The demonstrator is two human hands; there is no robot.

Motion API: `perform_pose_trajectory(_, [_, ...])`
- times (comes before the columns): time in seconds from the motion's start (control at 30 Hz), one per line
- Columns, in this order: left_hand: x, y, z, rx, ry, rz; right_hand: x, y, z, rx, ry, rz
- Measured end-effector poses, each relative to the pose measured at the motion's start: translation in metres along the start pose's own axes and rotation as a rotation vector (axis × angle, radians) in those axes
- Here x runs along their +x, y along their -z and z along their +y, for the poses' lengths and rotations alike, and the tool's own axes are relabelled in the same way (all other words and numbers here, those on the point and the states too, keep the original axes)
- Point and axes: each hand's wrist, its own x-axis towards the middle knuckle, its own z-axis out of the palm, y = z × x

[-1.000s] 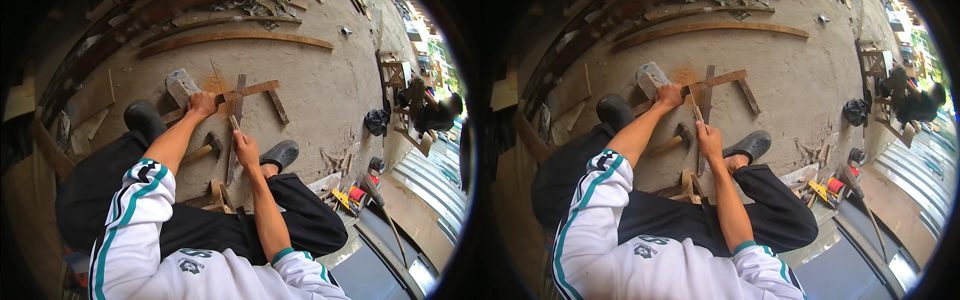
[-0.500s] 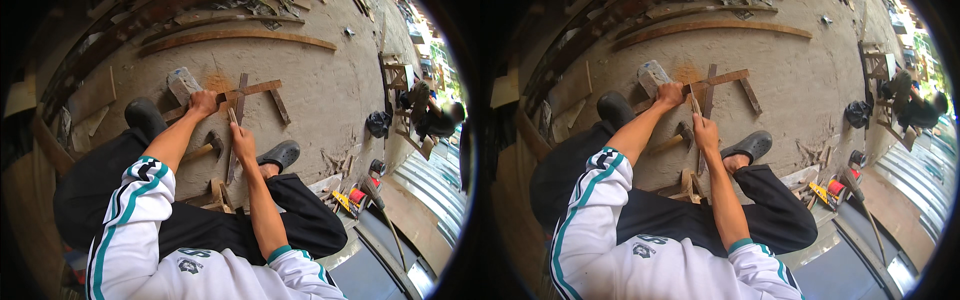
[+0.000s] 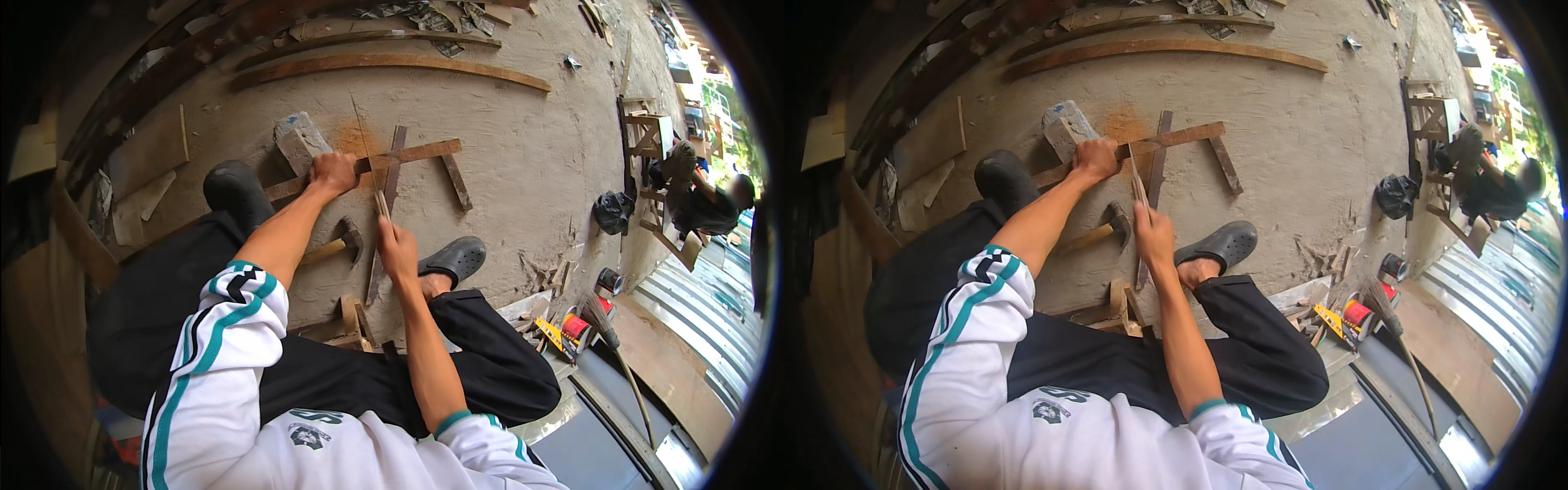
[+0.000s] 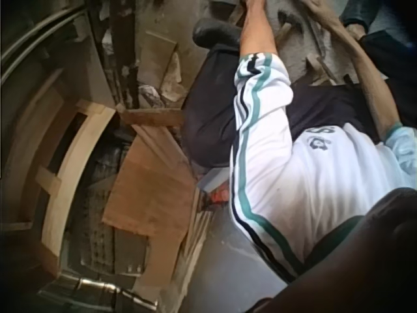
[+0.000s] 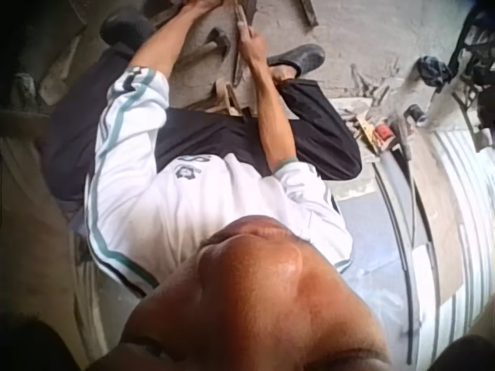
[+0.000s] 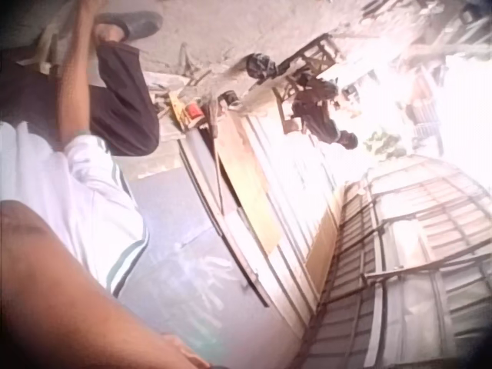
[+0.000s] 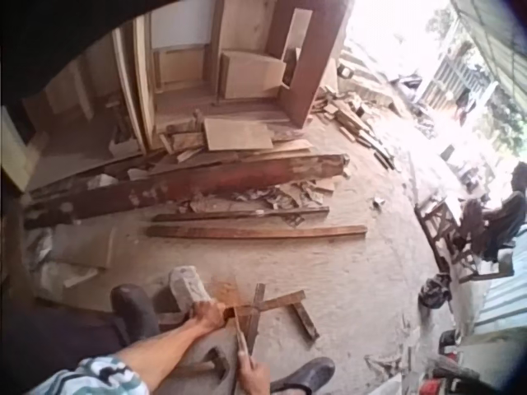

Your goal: The person sits on the floor and uses a hand saw to cut a small piece of wood held against a wooden support. After cutting, the person picks up the cut piece and the saw, then places them down.

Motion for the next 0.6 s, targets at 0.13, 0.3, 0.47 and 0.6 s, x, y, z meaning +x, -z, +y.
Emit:
perform_pose_trajectory(0.13, [-0.005, 0.005, 0.008, -0.005, -0.022, 0.047, 0.002, 0.006, -0.006, 0.029, 0.008, 0.003])
perform_pose_trajectory(0.3, [-0.006, 0.001, -0.006, -0.015, 0.037, -0.04, -0.132, 0.045, 0.001, 0.047, -0.067, -0.02])
perform_pose_trajectory(0.47, [-0.002, 0.008, -0.004, 0.02, -0.004, -0.019, -0.036, 0.018, 0.011, 0.085, 0.006, -0.043])
perform_pose_trajectory(0.6, [0.001, 0.008, 0.0, 0.018, -0.017, 0.041, 0.013, 0.009, -0.003, 0.111, -0.062, -0.079])
